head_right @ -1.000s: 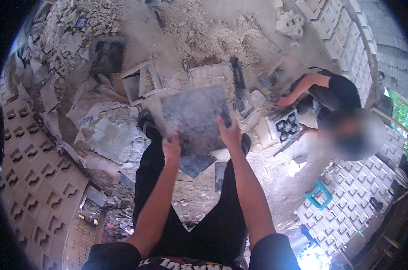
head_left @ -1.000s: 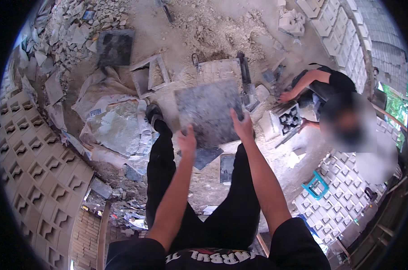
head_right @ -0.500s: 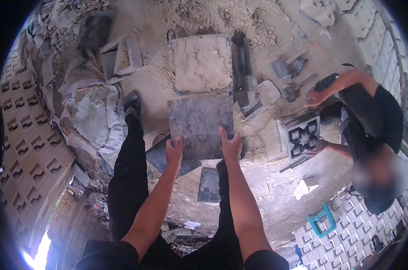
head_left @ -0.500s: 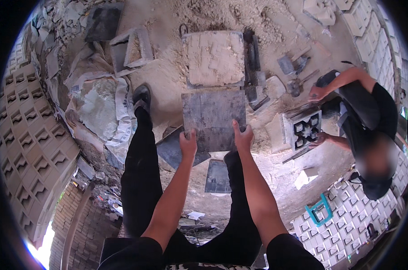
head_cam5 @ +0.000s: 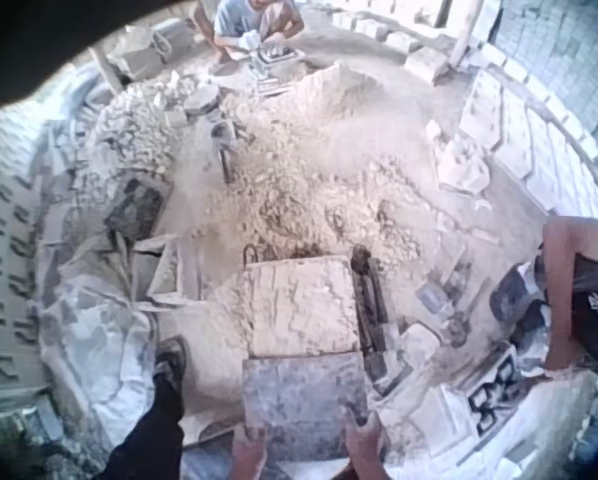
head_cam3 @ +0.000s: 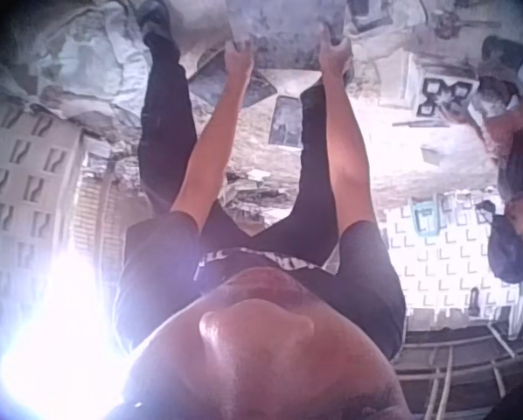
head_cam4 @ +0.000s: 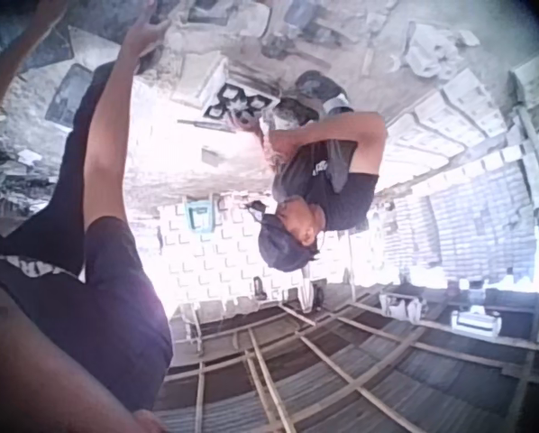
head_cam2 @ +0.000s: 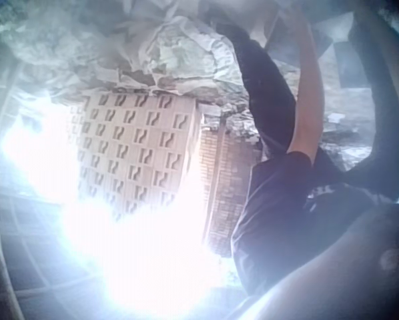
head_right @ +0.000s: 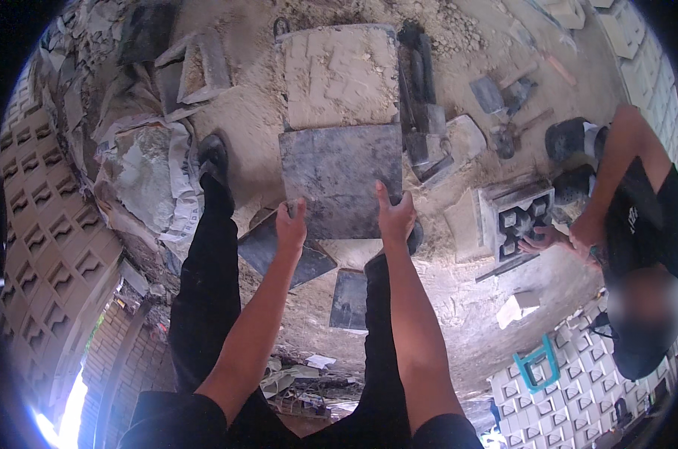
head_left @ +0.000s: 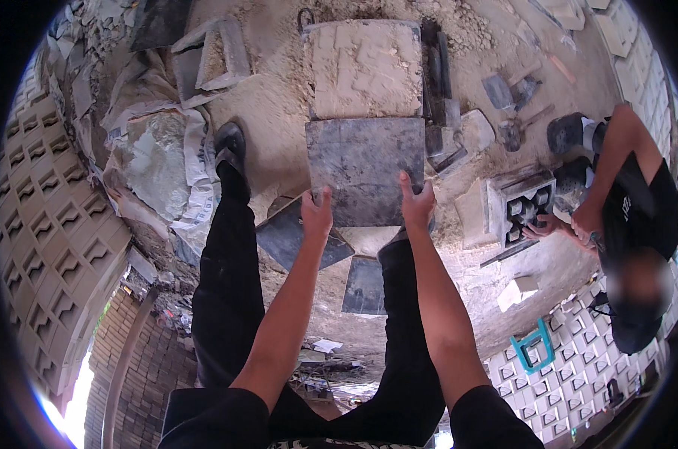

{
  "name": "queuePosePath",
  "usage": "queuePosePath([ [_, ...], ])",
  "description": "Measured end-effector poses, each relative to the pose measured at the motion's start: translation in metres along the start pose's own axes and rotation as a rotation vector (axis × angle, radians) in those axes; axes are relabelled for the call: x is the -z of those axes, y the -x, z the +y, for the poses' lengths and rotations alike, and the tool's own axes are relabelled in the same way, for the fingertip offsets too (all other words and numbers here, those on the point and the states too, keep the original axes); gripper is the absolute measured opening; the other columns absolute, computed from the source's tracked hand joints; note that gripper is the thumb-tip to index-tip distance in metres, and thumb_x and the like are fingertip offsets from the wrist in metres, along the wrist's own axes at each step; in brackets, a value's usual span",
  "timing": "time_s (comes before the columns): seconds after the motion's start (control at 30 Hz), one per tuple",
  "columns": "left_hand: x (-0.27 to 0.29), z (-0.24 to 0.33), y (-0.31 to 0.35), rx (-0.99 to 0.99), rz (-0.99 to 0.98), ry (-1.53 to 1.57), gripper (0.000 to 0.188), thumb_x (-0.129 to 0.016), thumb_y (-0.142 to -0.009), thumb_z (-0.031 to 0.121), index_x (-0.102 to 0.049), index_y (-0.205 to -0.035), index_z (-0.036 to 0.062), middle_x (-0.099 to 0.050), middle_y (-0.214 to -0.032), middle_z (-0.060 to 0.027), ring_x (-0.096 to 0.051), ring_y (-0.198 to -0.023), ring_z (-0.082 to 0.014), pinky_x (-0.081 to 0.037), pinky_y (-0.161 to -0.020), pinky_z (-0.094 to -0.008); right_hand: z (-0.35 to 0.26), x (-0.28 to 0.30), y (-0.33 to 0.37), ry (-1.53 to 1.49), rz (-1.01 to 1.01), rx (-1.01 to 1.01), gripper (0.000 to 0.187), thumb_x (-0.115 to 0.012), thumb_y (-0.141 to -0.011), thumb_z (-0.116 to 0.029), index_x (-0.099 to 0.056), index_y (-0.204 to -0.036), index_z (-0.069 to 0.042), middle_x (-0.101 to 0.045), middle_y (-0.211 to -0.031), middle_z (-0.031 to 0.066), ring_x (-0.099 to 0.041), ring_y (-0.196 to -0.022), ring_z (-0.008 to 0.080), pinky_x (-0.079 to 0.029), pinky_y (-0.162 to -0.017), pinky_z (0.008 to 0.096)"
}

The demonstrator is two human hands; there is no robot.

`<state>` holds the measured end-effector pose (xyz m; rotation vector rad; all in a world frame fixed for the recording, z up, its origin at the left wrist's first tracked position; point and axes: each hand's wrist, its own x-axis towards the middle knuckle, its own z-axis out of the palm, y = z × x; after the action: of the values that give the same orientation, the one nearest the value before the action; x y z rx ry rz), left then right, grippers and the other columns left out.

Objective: The person fills a metal mold with a sand and cement mixture, levels the surface with a trowel, compacts it by hand, and then carefully lifts the mold to place the resulting ventilation block on the floor alongside others.

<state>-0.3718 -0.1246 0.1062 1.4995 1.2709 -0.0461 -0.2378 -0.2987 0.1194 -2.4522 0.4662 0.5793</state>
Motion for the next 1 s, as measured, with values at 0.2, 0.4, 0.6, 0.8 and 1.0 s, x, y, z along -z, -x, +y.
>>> queuePosePath([
  [0.2, -0.008, -0.003, -0.009, 0.01, 0.015, -0.029, 0.045, -0.064, -0.09, 0.04, -0.059, -0.103, -0.0023, -0.063, -0.095, -0.0151, -0.058, -0.089, -0.0236, -0.044, -0.082, -0.0344, 0.001, -0.006, -0.013, 0.038, 0.018, 0.033, 0.071, -0.067, -0.075, -0.065, -0.059, -0.092, 0.004, -0.064, -0.089, 0.0276, -0.061, -0.091, 0.0454, -0.046, -0.08, 0.048],
  [0.4, -0.006, -0.004, -0.015, -0.028, 0.017, -0.055, 0.045, -0.065, -0.089, 0.043, -0.058, -0.096, -0.0017, -0.063, -0.085, -0.013, -0.057, -0.078, -0.0227, -0.045, -0.075, -0.035, 0.01, -0.014, -0.016, 0.053, -0.011, -0.003, 0.072, -0.068, -0.075, -0.063, -0.06, -0.097, 0.005, -0.065, -0.096, 0.0271, -0.061, -0.094, 0.0443, -0.047, -0.083, 0.0469],
  [0.6, -0.003, -0.007, -0.02, -0.092, 0.05, -0.045, 0.049, -0.065, -0.088, 0.046, -0.058, -0.093, -0.002, -0.062, -0.081, -0.0135, -0.055, -0.075, -0.0225, -0.045, -0.073, -0.0353, -0.008, -0.01, -0.012, 0.013, -0.073, -0.025, 0.071, -0.066, -0.078, -0.062, -0.06, -0.097, 0.006, -0.064, -0.095, 0.0291, -0.061, -0.095, 0.044, -0.046, -0.083, 0.047],
  [0.8, -0.005, 0.007, -0.031, -0.054, 0.041, -0.069, 0.049, -0.065, -0.088, 0.045, -0.058, -0.096, -0.0032, -0.062, -0.085, -0.0153, -0.057, -0.079, -0.0225, -0.045, -0.075, -0.0364, -0.024, -0.009, -0.022, -0.006, -0.053, 0.013, 0.072, -0.066, -0.078, -0.063, -0.059, -0.093, 0.007, -0.063, -0.094, 0.0306, -0.06, -0.093, 0.0454, -0.046, -0.082, 0.0478],
  [1.0, -0.005, 0.046, -0.063, -0.012, 0.026, -0.135, 0.053, -0.066, -0.086, 0.045, -0.059, -0.099, -0.0054, -0.066, -0.089, -0.0187, -0.062, -0.085, -0.0274, -0.047, -0.077, -0.0381, -0.054, -0.011, -0.052, 0.064, -0.037, 0.043, 0.077, -0.064, -0.077, -0.066, -0.061, -0.097, 0.009, -0.063, -0.097, 0.0313, -0.06, -0.098, 0.046, -0.046, -0.084, 0.0476],
])
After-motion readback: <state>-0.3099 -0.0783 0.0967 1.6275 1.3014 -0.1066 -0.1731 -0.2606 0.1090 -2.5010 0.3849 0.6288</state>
